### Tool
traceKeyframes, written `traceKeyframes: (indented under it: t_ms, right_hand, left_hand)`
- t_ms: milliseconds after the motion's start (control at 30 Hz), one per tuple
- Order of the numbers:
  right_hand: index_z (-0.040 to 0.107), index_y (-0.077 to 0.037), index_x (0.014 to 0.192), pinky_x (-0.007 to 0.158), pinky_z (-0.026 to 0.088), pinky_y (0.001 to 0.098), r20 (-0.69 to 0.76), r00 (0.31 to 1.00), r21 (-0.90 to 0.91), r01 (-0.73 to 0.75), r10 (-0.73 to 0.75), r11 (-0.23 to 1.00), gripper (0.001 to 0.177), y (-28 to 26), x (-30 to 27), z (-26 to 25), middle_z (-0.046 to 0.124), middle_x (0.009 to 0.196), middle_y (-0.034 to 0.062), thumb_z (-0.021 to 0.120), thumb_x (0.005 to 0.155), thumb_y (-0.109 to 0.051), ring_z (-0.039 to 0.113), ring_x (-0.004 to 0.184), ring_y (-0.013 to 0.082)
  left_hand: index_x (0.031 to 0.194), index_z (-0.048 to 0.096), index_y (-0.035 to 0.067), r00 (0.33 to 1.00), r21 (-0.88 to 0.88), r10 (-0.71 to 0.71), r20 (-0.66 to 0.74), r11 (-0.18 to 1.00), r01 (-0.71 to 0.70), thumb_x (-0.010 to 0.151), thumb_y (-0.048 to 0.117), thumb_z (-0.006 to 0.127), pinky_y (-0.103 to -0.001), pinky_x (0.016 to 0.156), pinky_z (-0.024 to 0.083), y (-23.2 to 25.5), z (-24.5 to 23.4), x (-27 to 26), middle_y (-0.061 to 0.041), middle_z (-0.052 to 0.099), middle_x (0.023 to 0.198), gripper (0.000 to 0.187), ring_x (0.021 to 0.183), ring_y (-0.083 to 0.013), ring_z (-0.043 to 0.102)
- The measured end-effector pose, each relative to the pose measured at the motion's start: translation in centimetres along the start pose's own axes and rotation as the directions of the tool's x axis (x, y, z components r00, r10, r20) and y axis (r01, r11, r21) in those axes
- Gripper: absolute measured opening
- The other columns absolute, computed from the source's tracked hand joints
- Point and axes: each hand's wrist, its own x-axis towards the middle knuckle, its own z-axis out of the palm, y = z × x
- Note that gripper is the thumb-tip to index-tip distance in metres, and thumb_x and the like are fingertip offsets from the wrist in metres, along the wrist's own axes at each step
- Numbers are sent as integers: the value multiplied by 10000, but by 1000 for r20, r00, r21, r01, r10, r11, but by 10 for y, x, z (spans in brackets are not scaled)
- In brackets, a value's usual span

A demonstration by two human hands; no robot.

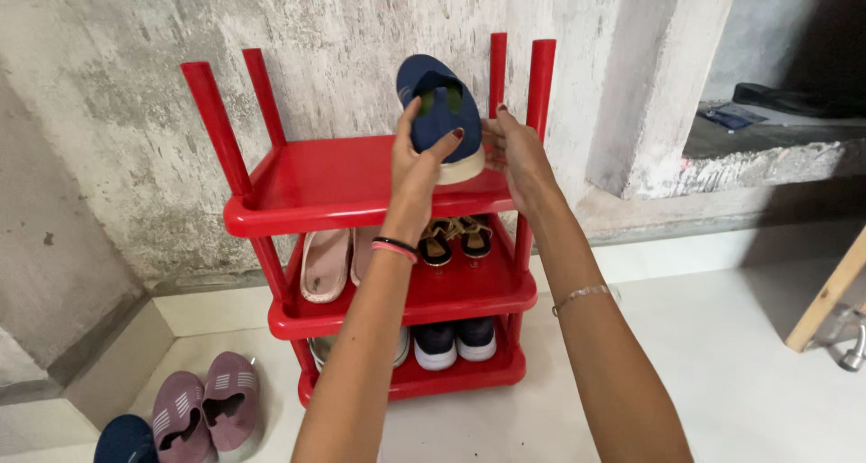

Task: The person wipes the exterior of a blue sneaker with a cloth, then places it on a red shoe rack. They repeat the wiping process on a second blue sneaker and place it on the rack. Finally, they wipe a purple sneaker with the same cloth.

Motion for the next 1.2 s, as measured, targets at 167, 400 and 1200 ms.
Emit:
traceKeyframes:
  t_ms: [167, 400, 1200]
  right_hand:
    - [698, -21, 1234, 1039, 427, 392, -54, 999, -36, -11, 9, 999, 566, 20, 26, -16, 705, 1171, 96, 389, 999, -434, 615, 1115, 210]
    - [732, -3, 1117, 977, 451, 366, -212, 976, -336, -36, -39, 941, 578, 46, 47, -17, 742, 1074, 150, 442, 1004, -490, 659, 1044, 254]
    - [655, 42, 1009, 817, 498, 367, -121, 987, -379, 49, -102, 924, 325, 99, 109, -31, 691, 959, 175, 498, 914, -227, 641, 889, 239]
  left_hand:
    - [1522, 397, 72, 990, -32, -95, -107, 995, 92, 824, 76, 741, -338, 993, 509, -53, 20, 40, -171, 618, 1350, 778, 1170, -242, 647]
    - [1499, 440, 56, 990, 46, -104, -95, 993, 108, 866, 62, 654, -318, 992, 494, -112, 24, 73, -154, 621, 1338, 668, 1169, -229, 636]
    - [1578, 295, 214, 984, 535, -171, -60, 827, 176, 836, 379, 731, -480, 1128, 405, -219, 23, 141, -297, 196, 1576, 876, 1385, -499, 389]
